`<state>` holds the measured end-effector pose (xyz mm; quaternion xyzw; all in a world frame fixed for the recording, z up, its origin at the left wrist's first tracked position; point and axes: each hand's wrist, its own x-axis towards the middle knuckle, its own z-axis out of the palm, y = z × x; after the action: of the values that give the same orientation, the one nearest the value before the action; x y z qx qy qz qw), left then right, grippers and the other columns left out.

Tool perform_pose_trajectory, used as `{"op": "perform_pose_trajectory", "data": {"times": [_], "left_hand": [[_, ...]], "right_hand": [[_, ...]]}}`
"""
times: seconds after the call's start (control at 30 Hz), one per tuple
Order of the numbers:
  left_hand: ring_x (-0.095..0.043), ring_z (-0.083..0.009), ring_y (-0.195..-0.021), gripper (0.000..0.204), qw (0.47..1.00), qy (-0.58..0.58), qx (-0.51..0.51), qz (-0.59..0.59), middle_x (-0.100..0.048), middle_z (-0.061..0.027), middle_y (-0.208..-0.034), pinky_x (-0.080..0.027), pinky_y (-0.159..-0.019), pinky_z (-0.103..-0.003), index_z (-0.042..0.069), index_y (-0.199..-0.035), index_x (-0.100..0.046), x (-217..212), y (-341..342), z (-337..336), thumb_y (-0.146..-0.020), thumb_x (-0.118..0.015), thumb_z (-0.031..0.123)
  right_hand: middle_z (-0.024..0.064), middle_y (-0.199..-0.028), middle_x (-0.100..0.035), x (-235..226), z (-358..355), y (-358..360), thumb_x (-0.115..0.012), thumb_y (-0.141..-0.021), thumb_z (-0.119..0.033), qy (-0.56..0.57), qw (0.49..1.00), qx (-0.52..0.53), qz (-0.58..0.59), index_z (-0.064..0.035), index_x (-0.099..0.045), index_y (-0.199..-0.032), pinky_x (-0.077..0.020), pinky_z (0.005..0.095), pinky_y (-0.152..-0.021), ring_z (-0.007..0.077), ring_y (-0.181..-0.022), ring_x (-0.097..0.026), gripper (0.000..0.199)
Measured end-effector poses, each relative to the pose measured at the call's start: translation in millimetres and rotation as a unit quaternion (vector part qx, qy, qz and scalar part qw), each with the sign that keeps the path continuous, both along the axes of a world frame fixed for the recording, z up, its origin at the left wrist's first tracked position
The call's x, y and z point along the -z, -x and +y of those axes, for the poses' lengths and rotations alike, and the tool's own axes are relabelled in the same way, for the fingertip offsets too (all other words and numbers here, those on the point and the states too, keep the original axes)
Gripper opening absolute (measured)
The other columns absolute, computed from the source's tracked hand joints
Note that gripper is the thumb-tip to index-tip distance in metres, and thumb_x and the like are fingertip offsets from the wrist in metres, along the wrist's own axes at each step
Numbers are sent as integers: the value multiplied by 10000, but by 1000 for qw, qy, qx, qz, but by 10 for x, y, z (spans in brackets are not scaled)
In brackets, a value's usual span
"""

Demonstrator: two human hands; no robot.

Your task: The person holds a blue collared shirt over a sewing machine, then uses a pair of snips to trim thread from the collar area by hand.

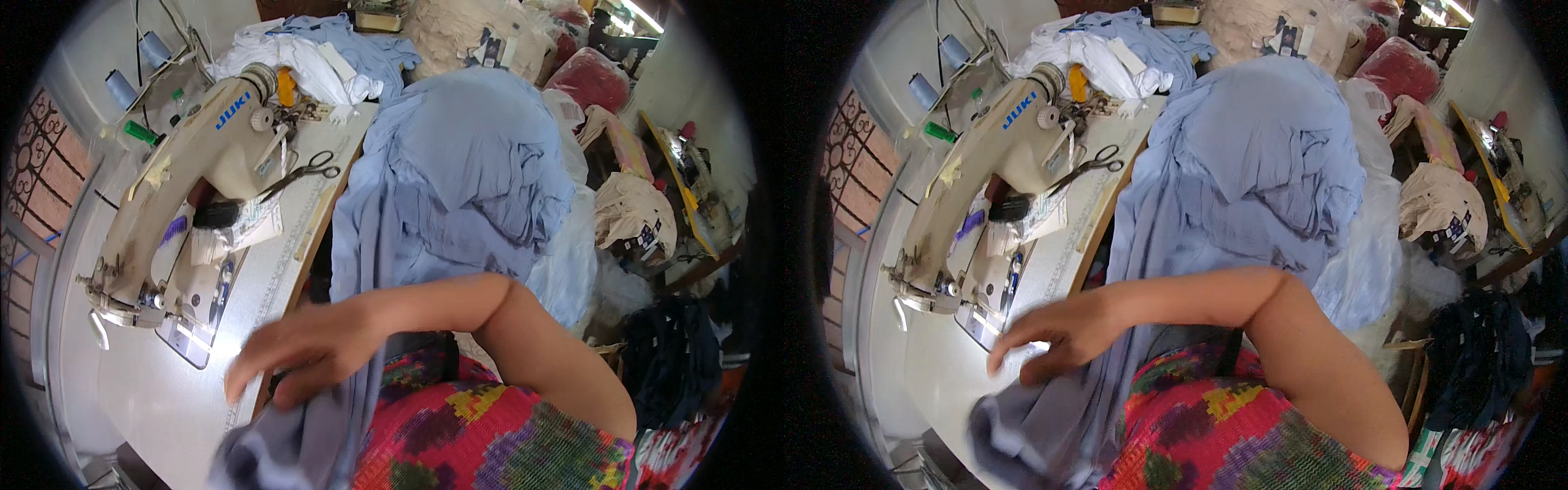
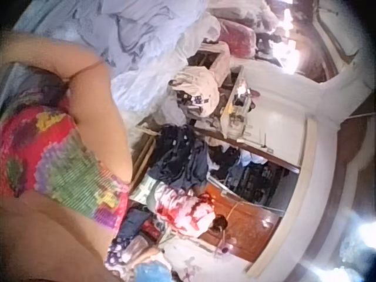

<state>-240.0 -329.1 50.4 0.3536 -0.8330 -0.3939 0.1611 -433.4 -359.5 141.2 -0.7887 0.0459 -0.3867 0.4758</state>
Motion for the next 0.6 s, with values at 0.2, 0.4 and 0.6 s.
{"op": "perform_pose_trajectory", "data": {"times": [0.2,0.4,0.6], "left_hand": [[-458,-268,-1081,646,995,-73,-7,68,-459,-154,-1196,-371,-912,-359,3,-1286,-367,28,127,-8,-779,-681,252],[-478,-257,-1036,596,955,-219,22,199,-481,-138,-1155,-390,-879,-356,11,-1262,-396,151,656,-26,-791,-666,257],[-497,-246,-991,548,879,-328,-21,346,-503,-122,-1115,-408,-846,-352,19,-1238,-426,164,1045,-83,-802,-652,262]], "right_hand": [[143,-1106,-594,415,76,-758,-339,-970,-400,-264,827,-419,266,16,-520,-1185,-404,311,-900,212,-999,-541,502],[168,-975,-640,17,-331,-891,-634,-795,-339,-47,933,-236,268,13,-585,-1092,-453,298,-807,174,-906,-579,463],[188,-961,-650,-1322,-626,-546,-701,-692,-290,-1,985,7,173,-19,-612,-1066,-488,352,-797,259,-864,-630,471]]}}
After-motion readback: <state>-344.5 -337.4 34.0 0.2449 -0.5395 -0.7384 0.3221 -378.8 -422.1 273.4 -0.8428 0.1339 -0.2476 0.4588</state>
